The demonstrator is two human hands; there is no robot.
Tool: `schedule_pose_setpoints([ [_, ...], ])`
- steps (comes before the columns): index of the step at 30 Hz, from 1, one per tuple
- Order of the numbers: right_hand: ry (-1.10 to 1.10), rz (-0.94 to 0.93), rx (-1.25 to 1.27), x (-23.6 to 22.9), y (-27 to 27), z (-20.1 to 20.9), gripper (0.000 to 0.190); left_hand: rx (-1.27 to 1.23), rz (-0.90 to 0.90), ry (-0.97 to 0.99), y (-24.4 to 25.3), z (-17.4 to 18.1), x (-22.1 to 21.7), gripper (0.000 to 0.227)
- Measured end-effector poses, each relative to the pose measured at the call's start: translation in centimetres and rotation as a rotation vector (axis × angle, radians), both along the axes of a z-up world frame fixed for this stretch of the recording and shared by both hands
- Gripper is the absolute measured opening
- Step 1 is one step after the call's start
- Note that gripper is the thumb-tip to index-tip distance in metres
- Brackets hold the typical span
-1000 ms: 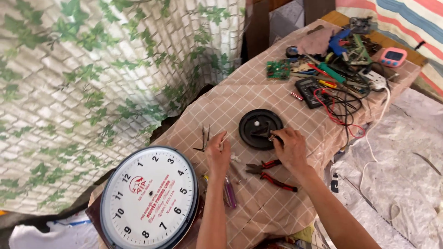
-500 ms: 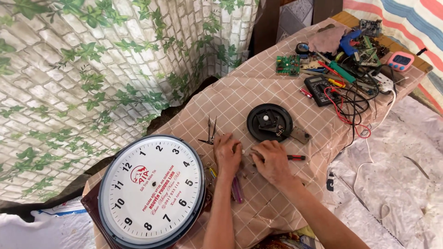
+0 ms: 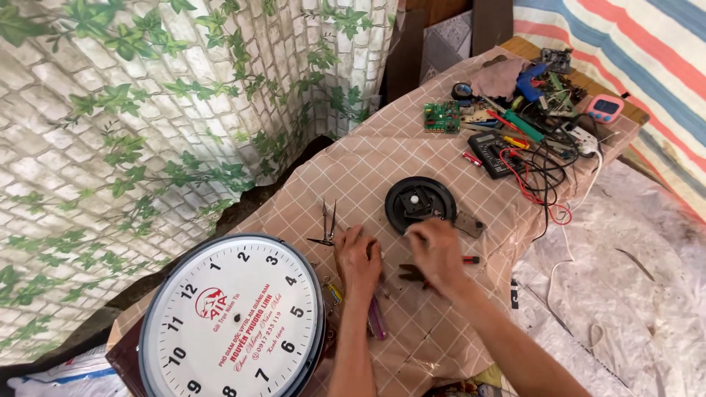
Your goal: The person assembles a small black electronic device on a table. They insert white cylindrical components into the device's housing and then place a black rectangular component inside. The person uses their hands to fit the parts together and then places the assembled device into a black circular base.
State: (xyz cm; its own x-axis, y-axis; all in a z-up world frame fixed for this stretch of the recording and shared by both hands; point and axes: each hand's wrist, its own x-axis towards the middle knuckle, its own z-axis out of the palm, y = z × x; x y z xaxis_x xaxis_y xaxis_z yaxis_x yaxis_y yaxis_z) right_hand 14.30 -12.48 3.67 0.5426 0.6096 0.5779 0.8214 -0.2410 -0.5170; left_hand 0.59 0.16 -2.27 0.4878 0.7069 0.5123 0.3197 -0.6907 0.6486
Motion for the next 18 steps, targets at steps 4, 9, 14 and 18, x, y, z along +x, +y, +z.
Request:
schedule_pose_setpoints([
  [4,-0.069,-0.088,0.023,3.5,-0.4,1.8,0.017,-0.005,0.010,-0.008,-0.4,1.4,-0.1,0.010],
  [9,-0.120,-0.055,-0.058,4.0,0.9,2.6,0.016,-0.041,-0.017,-0.046,-0.2,0.7,0.1,0.010],
  [14,-0.160,-0.047,-0.076,4.8,2.7,1.2,0.016,-0.073,-0.021,-0.069,-0.3,0.9,0.0,0.012],
  [18,-0.108,-0.053,-0.164,4.8,3.0,1.3,0.013,-0.028,0.001,-0.002,-0.4,0.7,0.0,0.012],
])
